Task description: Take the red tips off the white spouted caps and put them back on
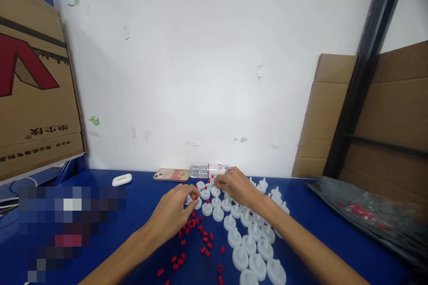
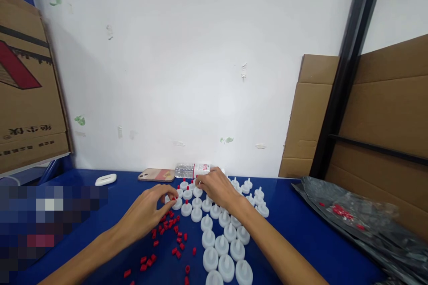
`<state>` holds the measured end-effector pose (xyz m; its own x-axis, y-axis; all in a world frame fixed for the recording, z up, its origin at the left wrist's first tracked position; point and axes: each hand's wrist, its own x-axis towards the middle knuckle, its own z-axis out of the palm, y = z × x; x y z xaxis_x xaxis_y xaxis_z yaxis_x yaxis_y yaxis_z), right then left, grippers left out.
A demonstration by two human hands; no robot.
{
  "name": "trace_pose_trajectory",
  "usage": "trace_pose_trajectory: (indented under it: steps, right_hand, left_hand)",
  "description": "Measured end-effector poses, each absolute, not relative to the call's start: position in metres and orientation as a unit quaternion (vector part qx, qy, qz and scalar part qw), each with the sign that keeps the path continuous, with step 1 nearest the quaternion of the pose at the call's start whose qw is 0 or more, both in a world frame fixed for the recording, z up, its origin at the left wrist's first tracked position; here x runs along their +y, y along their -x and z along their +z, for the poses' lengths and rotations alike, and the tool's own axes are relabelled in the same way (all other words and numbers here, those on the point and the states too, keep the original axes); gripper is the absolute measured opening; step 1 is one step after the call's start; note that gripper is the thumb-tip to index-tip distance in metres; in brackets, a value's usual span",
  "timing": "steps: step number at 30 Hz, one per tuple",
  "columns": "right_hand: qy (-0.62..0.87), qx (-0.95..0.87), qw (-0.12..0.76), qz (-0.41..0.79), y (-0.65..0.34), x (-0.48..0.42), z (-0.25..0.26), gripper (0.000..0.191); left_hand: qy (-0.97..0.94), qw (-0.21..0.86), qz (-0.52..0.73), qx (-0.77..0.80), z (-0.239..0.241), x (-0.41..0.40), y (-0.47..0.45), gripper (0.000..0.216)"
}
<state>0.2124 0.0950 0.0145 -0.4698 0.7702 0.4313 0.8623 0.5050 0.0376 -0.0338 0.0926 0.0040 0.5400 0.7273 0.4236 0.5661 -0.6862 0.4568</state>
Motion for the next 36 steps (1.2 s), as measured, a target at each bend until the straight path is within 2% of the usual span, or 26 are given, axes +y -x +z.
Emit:
trace_pose_trajectory:
  steps: [4,8,15,25,31,36]
  right_hand:
    - [0.491,-0.841,0.174,-0.142,-0.211,0.091,0.017,0.013]
    - [0.530,-0.811,0.183,-0.169,-0.209,0.088,0.019,0.030]
    - [0.571,-0.788,0.165,-0.162,-0.213,0.087,0.010,0.044]
    - [0.550,-0.817,0.133,-0.112,-0.216,0.089,0.003,0.048]
    - [0.547,-0.820,0.139,-0.095,-0.219,0.091,0.004,0.052]
    - [0.529,-0.834,0.148,-0.062,-0.220,0.094,-0.003,0.051]
  left_hand:
    - [-0.884,0.138,0.274,0.354,0.007,0.090,0.033,0.015]
    - [-0.898,0.145,0.249,0.332,0.012,0.082,0.033,0.020]
    - [-0.913,0.125,0.221,0.319,0.012,0.078,0.034,0.018]
    - [-0.923,0.101,0.188,0.321,0.004,0.081,0.034,0.018]
    - [-0.918,0.076,0.212,0.325,0.008,0.081,0.033,0.029]
    - [-0.913,0.065,0.232,0.328,0.007,0.080,0.033,0.028]
